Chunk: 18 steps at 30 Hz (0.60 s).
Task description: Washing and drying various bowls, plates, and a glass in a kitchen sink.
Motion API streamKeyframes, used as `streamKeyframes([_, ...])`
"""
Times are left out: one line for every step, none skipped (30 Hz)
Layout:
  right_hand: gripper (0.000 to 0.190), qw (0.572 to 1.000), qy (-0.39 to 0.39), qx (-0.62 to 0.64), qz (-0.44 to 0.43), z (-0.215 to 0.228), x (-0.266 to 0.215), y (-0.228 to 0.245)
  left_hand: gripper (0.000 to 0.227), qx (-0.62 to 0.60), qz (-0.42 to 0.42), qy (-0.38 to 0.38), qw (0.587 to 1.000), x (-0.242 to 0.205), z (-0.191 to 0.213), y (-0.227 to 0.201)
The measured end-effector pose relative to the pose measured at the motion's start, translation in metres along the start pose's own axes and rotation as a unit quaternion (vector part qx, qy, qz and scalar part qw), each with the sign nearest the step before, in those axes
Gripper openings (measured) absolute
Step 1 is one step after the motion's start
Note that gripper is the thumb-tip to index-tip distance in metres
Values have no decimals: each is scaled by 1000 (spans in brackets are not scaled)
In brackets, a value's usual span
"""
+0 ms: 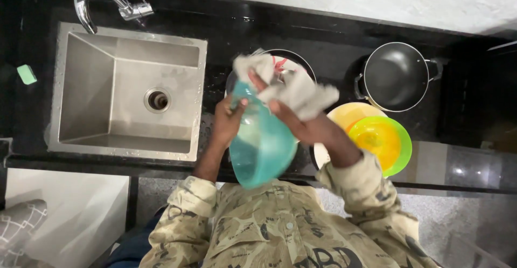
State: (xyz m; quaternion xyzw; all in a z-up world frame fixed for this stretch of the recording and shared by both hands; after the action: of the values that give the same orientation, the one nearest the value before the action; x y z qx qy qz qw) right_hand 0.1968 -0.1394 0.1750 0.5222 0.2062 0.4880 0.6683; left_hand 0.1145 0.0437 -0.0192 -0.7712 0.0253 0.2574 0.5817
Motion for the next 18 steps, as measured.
streamKeyframes([61,996,3,86,-27,5,12,-6,30,-11,1,27,1000,0,-1,0])
streamKeyframes([66,984,5,172,-54,10,23,-12,30,-22,2,55,998,-1,-2,0])
streamKeyframes([66,984,7,169,-52,9,20,-34,30,-23,-1,54,998,-1,-3,1])
streamKeyframes([66,971,-7,201,-128,8,17,-58,30,-22,-3,54,998,-1,-3,3])
streamKeyframes([66,951,-20,232,-203,7,14,-83,31,-20,-5,53,998,-1,-4,5])
streamKeyframes([66,952,-17,231,-201,-2,0,-115,31,-21,-8,51,998,4,-2,10])
streamKeyframes([64,938,-28,209,-275,-14,-19,-147,32,-58,-21,63,996,3,1,18])
streamKeyframes([62,918,-39,186,-348,-27,-38,-179,33,-94,-35,74,992,2,3,27])
streamKeyframes([62,920,-35,184,-345,-41,-51,-179,33,-96,-38,71,992,-2,-2,3])
streamKeyframes([63,929,-1,63,-366,-54,-65,-179,33,-117,-10,27,993,-5,-6,-20])
streamKeyframes([64,921,34,-56,-383,-71,-83,-178,33,-137,24,-18,990,-13,-9,-40])
streamKeyframes([64,921,39,-56,-383,-84,-99,-181,33,-140,24,-22,990,-12,-7,-42])
streamKeyframes([60,931,-75,184,-305,-98,-115,-181,34,-138,44,-97,985,-10,-4,-44])
streamKeyframes([57,869,-184,411,-206,-110,-132,-181,34,-135,64,-172,974,-9,-2,-46])
streamKeyframes([57,870,-186,408,-205,-102,-125,-155,34,-136,63,-169,974,-5,3,-39])
streamKeyframes([50,905,-248,288,-191,-93,-118,-129,36,-153,7,-185,971,-1,8,-32])
streamKeyframes([44,922,-308,162,-171,-83,-110,-102,38,-170,-49,-196,964,4,13,-28])
streamKeyframes([44,922,-313,157,-168,-66,-85,-68,38,-170,-51,-189,966,4,9,-29])
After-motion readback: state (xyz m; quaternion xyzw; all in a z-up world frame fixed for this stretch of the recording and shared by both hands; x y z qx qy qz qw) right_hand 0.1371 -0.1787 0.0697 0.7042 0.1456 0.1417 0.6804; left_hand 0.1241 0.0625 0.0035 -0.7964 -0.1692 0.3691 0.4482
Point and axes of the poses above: each hand's wrist, its own x-axis towards the middle knuckle, its own z-axis out of the back of the hand, y = z × x, the point moved 1 cm from there along x, towards the middle knuckle, and after that the axes turned 10 degrees about z, right-handed, at the moved point
